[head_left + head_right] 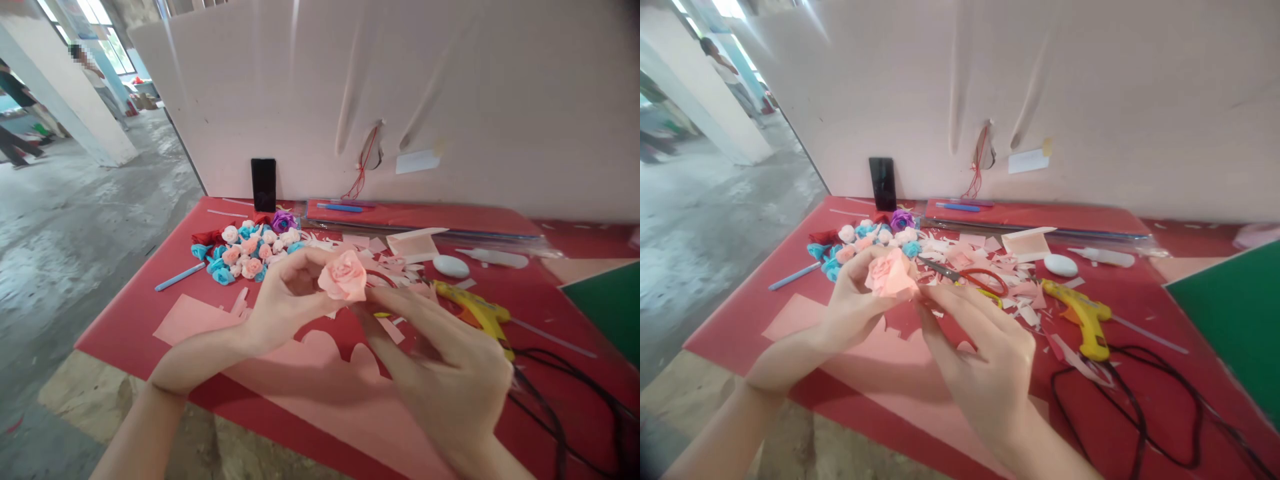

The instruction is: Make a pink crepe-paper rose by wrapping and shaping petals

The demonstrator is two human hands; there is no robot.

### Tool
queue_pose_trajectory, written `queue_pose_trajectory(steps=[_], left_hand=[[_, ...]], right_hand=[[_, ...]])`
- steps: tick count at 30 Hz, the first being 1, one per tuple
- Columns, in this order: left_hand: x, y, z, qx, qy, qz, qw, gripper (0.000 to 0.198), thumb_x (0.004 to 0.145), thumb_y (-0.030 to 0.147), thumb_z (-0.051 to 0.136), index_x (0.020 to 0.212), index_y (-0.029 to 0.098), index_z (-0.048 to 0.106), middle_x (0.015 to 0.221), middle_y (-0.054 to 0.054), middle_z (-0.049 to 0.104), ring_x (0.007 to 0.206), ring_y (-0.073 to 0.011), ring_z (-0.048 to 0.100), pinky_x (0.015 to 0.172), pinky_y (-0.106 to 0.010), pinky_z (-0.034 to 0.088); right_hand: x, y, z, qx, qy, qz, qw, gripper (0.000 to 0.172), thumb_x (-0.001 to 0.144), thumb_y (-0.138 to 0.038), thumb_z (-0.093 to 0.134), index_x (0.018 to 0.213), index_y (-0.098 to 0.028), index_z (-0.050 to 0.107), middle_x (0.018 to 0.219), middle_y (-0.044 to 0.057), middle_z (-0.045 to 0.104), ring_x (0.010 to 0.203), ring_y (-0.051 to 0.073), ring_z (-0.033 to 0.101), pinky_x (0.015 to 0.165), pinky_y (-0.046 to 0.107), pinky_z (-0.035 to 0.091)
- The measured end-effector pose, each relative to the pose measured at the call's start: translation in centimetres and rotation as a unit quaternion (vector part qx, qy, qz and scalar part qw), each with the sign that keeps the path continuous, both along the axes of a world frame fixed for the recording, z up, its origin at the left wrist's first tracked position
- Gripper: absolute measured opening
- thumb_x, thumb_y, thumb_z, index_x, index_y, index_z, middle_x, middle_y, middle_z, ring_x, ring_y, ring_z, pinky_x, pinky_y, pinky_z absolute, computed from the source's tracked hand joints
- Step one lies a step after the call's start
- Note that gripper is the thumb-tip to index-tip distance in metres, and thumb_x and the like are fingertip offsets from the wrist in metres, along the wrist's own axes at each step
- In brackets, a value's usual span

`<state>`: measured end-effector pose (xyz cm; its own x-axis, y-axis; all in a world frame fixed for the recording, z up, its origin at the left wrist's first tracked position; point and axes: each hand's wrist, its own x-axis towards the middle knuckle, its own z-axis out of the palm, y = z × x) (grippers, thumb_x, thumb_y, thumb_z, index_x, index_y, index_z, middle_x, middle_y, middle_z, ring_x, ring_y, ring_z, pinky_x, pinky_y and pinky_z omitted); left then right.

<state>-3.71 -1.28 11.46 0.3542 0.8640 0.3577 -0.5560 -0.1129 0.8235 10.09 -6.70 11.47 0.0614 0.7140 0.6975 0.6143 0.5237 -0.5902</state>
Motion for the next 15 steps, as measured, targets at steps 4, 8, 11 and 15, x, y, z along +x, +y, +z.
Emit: queue_pose_trajectory(steps=[4,8,11,15], left_hand=[[-0.15,0.05,0.03,-0.011,-0.018,-0.025,0.999,0.027,0.068,-0.005,0.069,0.08,0.019,0.069,0.072,0.005,0.065,0.065,-0.0037,0.059,0.056,-0.009,0.052],[-0.13,0.13,-0.15,-0.004,-0.034,-0.056,0.998,0.03,0.07,-0.006,0.068,0.083,0.021,0.069,0.075,0.006,0.065,0.068,-0.0023,0.061,0.062,-0.008,0.053],[-0.08,0.19,-0.35,0.002,-0.037,-0.061,0.997,0.031,0.071,-0.007,0.067,0.084,0.021,0.067,0.075,0.007,0.064,0.068,-0.0019,0.06,0.062,-0.008,0.054],[0.0,0.16,-0.39,0.024,-0.042,-0.082,0.995,0.029,0.074,-0.004,0.066,0.087,0.022,0.064,0.074,0.007,0.064,0.064,-0.003,0.063,0.062,-0.011,0.055]], right_hand=[[0.48,0.47,0.34,-0.115,0.098,0.083,0.985,0.017,0.076,-0.013,0.064,0.082,-0.028,0.067,0.074,-0.005,0.073,0.063,0.013,0.069,0.059,0.022,0.058],[0.9,0.93,0.62,-0.204,0.171,0.15,0.952,0.01,0.075,-0.019,0.067,0.079,-0.027,0.069,0.075,-0.004,0.074,0.065,0.013,0.069,0.059,0.02,0.057],[1.03,1.0,0.73,-0.232,0.193,0.158,0.94,0.005,0.074,-0.022,0.069,0.076,-0.027,0.07,0.073,-0.003,0.073,0.066,0.013,0.068,0.061,0.02,0.055],[0.94,0.9,0.96,-0.316,0.254,0.169,0.898,0.009,0.071,-0.032,0.074,0.072,-0.025,0.069,0.067,-0.001,0.071,0.061,0.014,0.065,0.057,0.022,0.053]])
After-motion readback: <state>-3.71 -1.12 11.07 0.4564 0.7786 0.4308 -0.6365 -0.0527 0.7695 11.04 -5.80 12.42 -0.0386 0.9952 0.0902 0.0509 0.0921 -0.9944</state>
